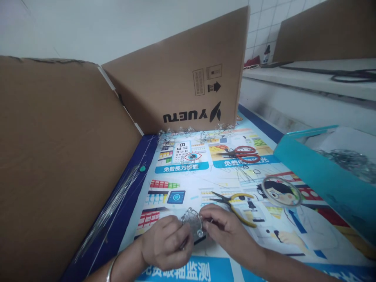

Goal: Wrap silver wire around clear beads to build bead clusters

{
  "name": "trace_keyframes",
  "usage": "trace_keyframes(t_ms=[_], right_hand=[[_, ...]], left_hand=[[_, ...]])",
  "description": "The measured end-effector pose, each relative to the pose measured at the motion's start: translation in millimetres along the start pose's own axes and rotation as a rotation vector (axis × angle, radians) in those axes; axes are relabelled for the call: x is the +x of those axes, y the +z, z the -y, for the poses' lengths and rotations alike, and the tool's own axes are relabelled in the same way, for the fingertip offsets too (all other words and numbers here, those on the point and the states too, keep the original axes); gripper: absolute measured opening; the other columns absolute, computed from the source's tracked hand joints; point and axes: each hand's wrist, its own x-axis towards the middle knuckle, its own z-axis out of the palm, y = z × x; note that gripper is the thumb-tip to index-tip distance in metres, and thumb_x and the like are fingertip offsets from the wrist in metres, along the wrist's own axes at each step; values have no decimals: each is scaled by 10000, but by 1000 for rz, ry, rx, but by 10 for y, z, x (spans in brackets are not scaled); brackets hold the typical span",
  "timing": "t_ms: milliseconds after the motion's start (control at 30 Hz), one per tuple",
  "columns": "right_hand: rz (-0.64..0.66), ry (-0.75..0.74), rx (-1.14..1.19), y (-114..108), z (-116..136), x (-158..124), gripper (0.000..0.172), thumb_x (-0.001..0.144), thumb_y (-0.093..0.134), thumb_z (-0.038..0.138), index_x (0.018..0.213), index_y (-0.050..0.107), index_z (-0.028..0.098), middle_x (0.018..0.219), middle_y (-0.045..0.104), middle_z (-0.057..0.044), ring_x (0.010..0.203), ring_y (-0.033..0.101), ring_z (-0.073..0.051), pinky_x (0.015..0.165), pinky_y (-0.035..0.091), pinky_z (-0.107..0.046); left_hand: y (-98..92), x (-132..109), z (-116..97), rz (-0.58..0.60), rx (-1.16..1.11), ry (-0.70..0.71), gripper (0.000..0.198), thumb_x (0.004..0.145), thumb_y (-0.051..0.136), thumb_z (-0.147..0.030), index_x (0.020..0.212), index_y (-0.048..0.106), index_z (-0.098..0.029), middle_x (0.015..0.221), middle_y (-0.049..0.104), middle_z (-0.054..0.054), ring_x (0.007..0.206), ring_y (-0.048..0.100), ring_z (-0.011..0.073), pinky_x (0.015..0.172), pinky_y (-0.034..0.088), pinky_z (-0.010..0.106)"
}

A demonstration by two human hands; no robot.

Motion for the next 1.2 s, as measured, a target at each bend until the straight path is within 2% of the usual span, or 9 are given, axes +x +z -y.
trace_keyframes(t_ms=[333, 467, 533, 633, 800, 933, 1067, 1200], right_hand=[[36, 36, -20, -13, 0, 35, 168, 770, 488, 156, 777, 652, 192, 827, 597, -45, 786, 571, -173, 651, 474, -256], [50, 61, 3, -4, -30, 36, 175, 774, 493, 168, 809, 663, 188, 872, 591, -56, 768, 571, -164, 571, 469, -232], [42, 56, -4, 4, -47, 37, 163, 766, 499, 159, 809, 654, 188, 876, 593, -54, 787, 573, -164, 609, 478, -241], [19, 90, 35, 22, -85, 25, 115, 765, 520, 172, 827, 614, 193, 813, 592, -24, 756, 573, -153, 660, 475, -255], [24, 199, 166, 44, -129, 5, 46, 776, 548, 227, 809, 537, 196, 685, 530, 29, 622, 525, -117, 580, 431, -229], [28, 228, 170, 36, -102, 24, 62, 775, 539, 246, 765, 496, 204, 640, 502, 44, 588, 509, -116, 569, 416, -233], [40, 238, 119, 17, -144, 44, 28, 754, 516, 188, 765, 495, 203, 616, 494, 54, 567, 489, -108, 537, 384, -217], [53, 222, 62, -2, -236, 42, 92, 740, 521, 135, 811, 534, 192, 671, 538, 37, 632, 529, -116, 562, 388, -216]], left_hand=[[-9, 16, -41, 44, -16, 25, 132, 730, 553, -88, 848, 600, -123, 817, 613, 110, 624, 536, 171, 480, 458, 288], [-6, 6, -46, 40, -28, 24, 114, 724, 578, -109, 832, 605, -134, 799, 610, 95, 648, 540, 182, 492, 468, 293], [-4, -3, -50, 42, -34, 20, 102, 738, 579, -127, 836, 601, -140, 807, 605, 89, 657, 537, 178, 500, 468, 290], [-1, -13, -57, 45, -32, 16, 97, 758, 578, -146, 854, 591, -144, 836, 600, 90, 659, 529, 166, 507, 459, 280], [0, -12, -62, 45, -29, -9, 99, 772, 552, -131, 864, 583, -150, 835, 610, 95, 657, 517, 169, 518, 449, 289], [17, -12, -72, 119, -3, -69, 64, 768, 541, -107, 804, 568, -153, 780, 604, 81, 609, 489, 158, 498, 429, 286], [51, -23, -92, 225, 34, -130, 86, 772, 544, -79, 819, 562, -150, 805, 597, 74, 617, 500, 155, 519, 444, 288], [71, -40, -104, 298, 41, -192, 111, 814, 502, -68, 848, 550, -162, 768, 578, 49, 607, 512, 152, 522, 458, 279]])
